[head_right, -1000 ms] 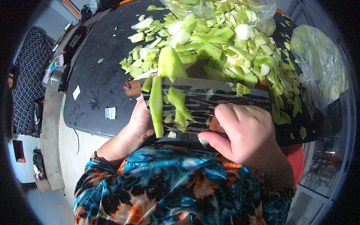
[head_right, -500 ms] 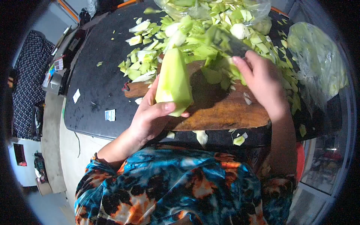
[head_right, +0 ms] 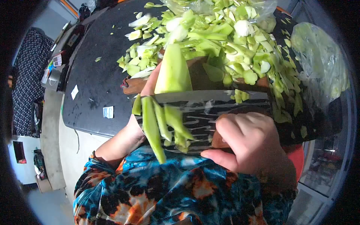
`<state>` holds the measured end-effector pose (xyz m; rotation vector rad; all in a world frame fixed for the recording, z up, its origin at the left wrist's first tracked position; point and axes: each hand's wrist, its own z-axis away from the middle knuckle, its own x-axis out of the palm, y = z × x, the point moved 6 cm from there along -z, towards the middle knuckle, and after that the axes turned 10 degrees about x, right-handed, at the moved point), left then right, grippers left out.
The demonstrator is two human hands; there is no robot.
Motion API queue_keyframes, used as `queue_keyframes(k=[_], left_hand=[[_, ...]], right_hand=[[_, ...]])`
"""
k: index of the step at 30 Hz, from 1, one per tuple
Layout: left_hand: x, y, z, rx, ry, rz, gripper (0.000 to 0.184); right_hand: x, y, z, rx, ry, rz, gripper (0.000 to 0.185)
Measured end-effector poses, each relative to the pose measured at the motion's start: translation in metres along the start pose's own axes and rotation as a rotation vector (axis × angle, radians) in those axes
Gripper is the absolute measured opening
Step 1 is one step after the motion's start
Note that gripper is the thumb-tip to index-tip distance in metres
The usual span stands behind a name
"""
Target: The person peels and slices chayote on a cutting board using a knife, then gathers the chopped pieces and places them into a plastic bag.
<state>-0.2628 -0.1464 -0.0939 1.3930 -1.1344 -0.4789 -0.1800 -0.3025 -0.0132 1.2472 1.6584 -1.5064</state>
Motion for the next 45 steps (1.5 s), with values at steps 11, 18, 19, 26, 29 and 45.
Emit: queue_keyframes(k=[11, 18, 19, 26, 29, 45], left_hand=[[0.001, -0.002, 0.004, 0.048, 0.003, -0.079, 0.089], [0.010, 0.005, 0.006, -0.134, 0.000, 0.168, 0.081], [0.010, 0.003, 0.005, -0.149, 0.016, 0.238, 0.082], [0.014, 0.003, 0.008, -0.226, 0.047, 0.316, 0.081], [0.016, 0.005, 0.008, -0.165, 0.006, 0.266, 0.077], [0.010, 0.001, 0.006, -0.149, -0.044, 0.092, 0.086]], right_hand=[[0.005, 0.014, 0.000, 0.097, 0.086, 0.132, 0.036], [-0.008, 0.060, 0.000, 0.433, 0.205, -0.118, 0.026], [-0.009, 0.055, 0.003, 0.393, 0.186, -0.145, 0.026], [0.005, 0.023, 0.009, -0.001, 0.072, -0.037, 0.036], [0.006, 0.020, 0.008, -0.021, 0.066, -0.011, 0.038], [-0.011, 0.087, 0.004, 0.484, 0.434, -0.081, 0.025]])
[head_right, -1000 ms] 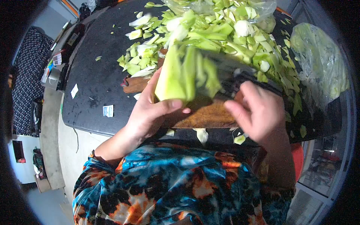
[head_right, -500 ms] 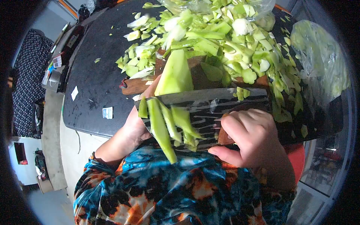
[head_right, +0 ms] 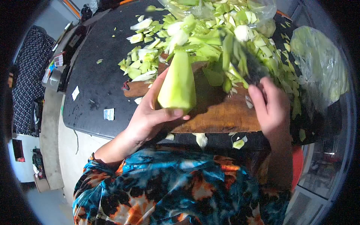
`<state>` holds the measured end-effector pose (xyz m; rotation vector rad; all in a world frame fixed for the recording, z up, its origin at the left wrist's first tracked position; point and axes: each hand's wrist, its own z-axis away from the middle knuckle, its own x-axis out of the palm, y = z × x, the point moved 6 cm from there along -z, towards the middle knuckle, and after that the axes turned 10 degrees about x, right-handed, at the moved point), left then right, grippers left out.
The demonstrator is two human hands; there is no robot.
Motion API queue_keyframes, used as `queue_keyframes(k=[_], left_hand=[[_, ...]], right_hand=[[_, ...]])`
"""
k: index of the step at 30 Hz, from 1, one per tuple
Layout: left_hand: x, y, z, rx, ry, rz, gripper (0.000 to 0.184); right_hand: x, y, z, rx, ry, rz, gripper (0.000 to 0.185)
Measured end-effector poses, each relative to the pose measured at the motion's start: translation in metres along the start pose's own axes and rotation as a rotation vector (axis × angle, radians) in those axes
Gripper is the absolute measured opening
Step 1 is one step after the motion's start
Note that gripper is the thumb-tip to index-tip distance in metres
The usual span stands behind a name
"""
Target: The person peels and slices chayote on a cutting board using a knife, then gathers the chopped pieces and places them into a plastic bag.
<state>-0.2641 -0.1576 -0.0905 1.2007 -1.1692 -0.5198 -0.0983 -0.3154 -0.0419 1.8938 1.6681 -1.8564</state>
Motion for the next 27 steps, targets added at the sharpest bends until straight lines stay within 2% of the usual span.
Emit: queue_keyframes(k=[1, 2, 4, 5, 8, 12, 15, 21, 24, 27], left_hand=[[-0.002, -0.001, -0.001, 0.003, 0.011, -0.013, 0.087], [-0.002, 0.001, -0.001, 0.016, 0.024, -0.005, 0.086], [-0.001, 0.004, -0.005, 0.032, 0.045, 0.012, 0.086], [-0.005, 0.000, -0.007, 0.129, 0.038, -0.060, 0.087], [-0.004, 0.004, -0.006, 0.122, 0.034, -0.097, 0.088], [-0.006, 0.003, -0.006, 0.091, 0.083, -0.121, 0.090], [-0.004, 0.002, -0.004, 0.126, 0.039, -0.127, 0.091], [0.004, 0.010, -0.001, 0.194, -0.009, -0.268, 0.087], [0.001, 0.008, -0.003, 0.165, 0.019, -0.212, 0.090], [-0.001, 0.009, -0.005, 0.225, 0.011, -0.326, 0.090]], right_hand=[[-0.005, -0.004, 0.008, -0.058, 0.023, -0.042, 0.025], [-0.002, -0.008, 0.013, -0.005, -0.120, -0.082, 0.026], [0.001, -0.033, 0.028, -0.147, -0.334, -0.050, 0.029], [0.006, -0.043, 0.035, -0.221, -0.437, -0.035, 0.031], [0.014, -0.059, 0.046, -0.426, -0.417, 0.037, 0.039], [0.016, -0.062, 0.050, -0.469, -0.390, 0.102, 0.039], [0.015, -0.060, 0.048, -0.428, -0.343, 0.125, 0.038], [0.007, -0.034, 0.028, -0.192, -0.248, 0.127, 0.032], [0.003, -0.046, 0.039, -0.282, -0.327, 0.143, 0.033], [0.010, -0.062, 0.054, -0.447, -0.427, 0.141, 0.037]])
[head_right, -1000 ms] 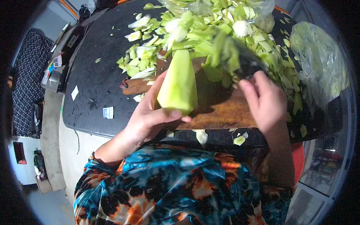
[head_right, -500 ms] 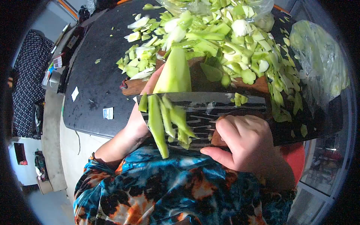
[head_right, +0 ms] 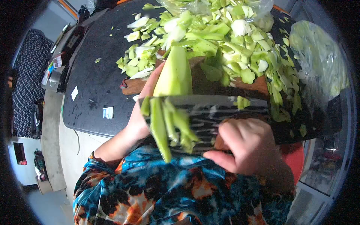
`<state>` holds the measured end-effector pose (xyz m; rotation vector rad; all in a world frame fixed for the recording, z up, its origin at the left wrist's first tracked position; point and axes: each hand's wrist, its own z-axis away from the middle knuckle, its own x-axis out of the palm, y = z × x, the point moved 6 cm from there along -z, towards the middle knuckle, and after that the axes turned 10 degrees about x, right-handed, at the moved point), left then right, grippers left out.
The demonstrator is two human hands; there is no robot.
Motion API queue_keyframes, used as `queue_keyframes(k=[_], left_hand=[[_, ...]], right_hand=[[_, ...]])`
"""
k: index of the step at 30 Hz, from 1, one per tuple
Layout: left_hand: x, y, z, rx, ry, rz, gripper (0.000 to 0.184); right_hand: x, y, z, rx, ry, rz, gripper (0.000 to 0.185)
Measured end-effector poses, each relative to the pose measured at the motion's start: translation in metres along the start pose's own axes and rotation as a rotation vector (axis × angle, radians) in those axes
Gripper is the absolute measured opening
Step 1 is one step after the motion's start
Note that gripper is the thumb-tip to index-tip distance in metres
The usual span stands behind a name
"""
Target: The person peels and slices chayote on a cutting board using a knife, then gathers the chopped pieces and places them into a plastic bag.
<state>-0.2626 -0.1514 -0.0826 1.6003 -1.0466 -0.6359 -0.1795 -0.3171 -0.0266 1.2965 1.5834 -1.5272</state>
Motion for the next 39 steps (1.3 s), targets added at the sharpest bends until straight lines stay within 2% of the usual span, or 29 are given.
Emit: queue_keyframes(k=[1, 5, 10, 16, 20, 22, 26, 27, 30, 31, 34, 35, 38, 39], left_hand=[[0.001, -0.004, 0.001, -0.016, 0.006, 0.066, 0.086], [0.002, -0.001, 0.002, 0.041, -0.020, -0.010, 0.082], [0.004, 0.001, 0.003, 0.010, 0.007, 0.016, 0.086], [0.004, 0.001, 0.006, -0.009, -0.005, 0.041, 0.091], [0.009, 0.006, 0.004, 0.050, -0.069, -0.054, 0.091], [0.006, 0.002, 0.003, 0.068, -0.093, -0.102, 0.092], [-0.002, 0.001, -0.001, 0.039, -0.024, -0.061, 0.088], [-0.005, -0.004, -0.001, -0.045, -0.034, -0.078, 0.082], [-0.002, -0.022, 0.000, -0.261, -0.019, 0.428, 0.075], [0.003, -0.012, 0.001, -0.305, 0.062, 0.531, 0.073], [0.001, -0.021, 0.006, -0.282, 0.082, 0.718, 0.076], [0.003, -0.018, 0.006, -0.285, 0.047, 0.734, 0.084], [0.002, -0.017, 0.008, -0.297, 0.054, 0.607, 0.088], [-0.001, -0.017, 0.008, -0.129, 0.070, 0.364, 0.082]], right_hand=[[0.002, -0.003, 0.001, -0.006, 0.007, -0.034, 0.039], [0.003, -0.006, 0.000, -0.006, 0.029, 0.031, 0.040], [0.004, -0.002, 0.000, 0.000, 0.069, 0.017, 0.040], [0.001, 0.011, -0.003, 0.124, 0.087, 0.034, 0.038], [-0.008, 0.049, -0.013, 0.335, 0.218, -0.045, 0.028], [-0.011, 0.073, -0.018, 0.528, 0.215, -0.008, 0.026], [-0.015, 0.077, -0.010, 0.457, 0.331, -0.197, 0.020], [-0.013, 0.071, -0.007, 0.424, 0.332, -0.238, 0.021], [-0.004, 0.053, -0.004, 0.316, 0.191, -0.389, 0.024], [0.001, 0.051, -0.003, 0.320, 0.179, -0.415, 0.027], [0.002, 0.037, -0.004, 0.240, 0.098, -0.395, 0.025], [0.004, 0.034, -0.004, 0.249, 0.082, -0.384, 0.026], [0.003, 0.022, -0.002, 0.221, 0.044, -0.287, 0.030], [0.002, 0.016, -0.001, 0.172, 0.037, -0.215, 0.032]])
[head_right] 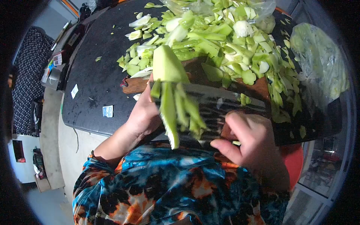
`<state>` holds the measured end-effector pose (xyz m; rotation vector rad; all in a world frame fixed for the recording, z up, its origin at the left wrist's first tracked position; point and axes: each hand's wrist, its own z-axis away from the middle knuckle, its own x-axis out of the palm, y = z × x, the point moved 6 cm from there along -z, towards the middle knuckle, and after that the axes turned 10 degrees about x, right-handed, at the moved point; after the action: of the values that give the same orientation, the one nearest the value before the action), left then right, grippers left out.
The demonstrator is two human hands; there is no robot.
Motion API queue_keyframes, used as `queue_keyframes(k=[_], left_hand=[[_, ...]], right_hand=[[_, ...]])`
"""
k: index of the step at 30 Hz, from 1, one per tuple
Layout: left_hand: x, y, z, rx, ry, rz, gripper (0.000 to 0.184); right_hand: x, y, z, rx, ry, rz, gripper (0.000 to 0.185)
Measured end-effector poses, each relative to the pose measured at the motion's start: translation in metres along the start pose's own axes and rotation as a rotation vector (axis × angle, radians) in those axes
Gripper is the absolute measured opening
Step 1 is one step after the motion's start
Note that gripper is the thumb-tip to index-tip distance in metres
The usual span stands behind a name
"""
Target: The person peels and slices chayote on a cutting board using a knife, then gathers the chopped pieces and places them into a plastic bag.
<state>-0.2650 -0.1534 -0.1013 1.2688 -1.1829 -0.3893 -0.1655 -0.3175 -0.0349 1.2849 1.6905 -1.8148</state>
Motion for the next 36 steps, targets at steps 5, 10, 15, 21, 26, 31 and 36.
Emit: queue_keyframes(k=[5, 10, 15, 21, 26, 31, 36], left_hand=[[-0.001, 0.005, -0.001, 0.047, -0.062, -0.246, 0.098], [0.001, 0.010, 0.001, 0.037, -0.053, -0.303, 0.099], [0.005, 0.009, 0.002, 0.006, -0.059, -0.232, 0.096], [0.005, 0.009, 0.001, 0.014, -0.034, -0.176, 0.084], [0.008, 0.016, 0.003, 0.028, -0.045, -0.211, 0.084], [0.010, 0.018, 0.005, 0.022, -0.105, -0.255, 0.085], [0.012, 0.015, 0.005, -0.042, -0.105, -0.184, 0.080]], right_hand=[[0.005, -0.017, 0.004, -0.182, 0.030, 0.211, 0.037], [0.005, -0.015, 0.002, -0.144, 0.020, 0.241, 0.037], [0.003, -0.001, -0.005, -0.103, 0.077, 0.236, 0.037], [0.000, 0.006, -0.014, -0.103, 0.132, 0.239, 0.036], [-0.001, 0.003, -0.014, -0.163, 0.139, 0.277, 0.037], [-0.007, 0.003, -0.013, -0.230, 0.130, 0.298, 0.038], [-0.007, 0.001, -0.014, -0.219, 0.164, 0.311, 0.038]])
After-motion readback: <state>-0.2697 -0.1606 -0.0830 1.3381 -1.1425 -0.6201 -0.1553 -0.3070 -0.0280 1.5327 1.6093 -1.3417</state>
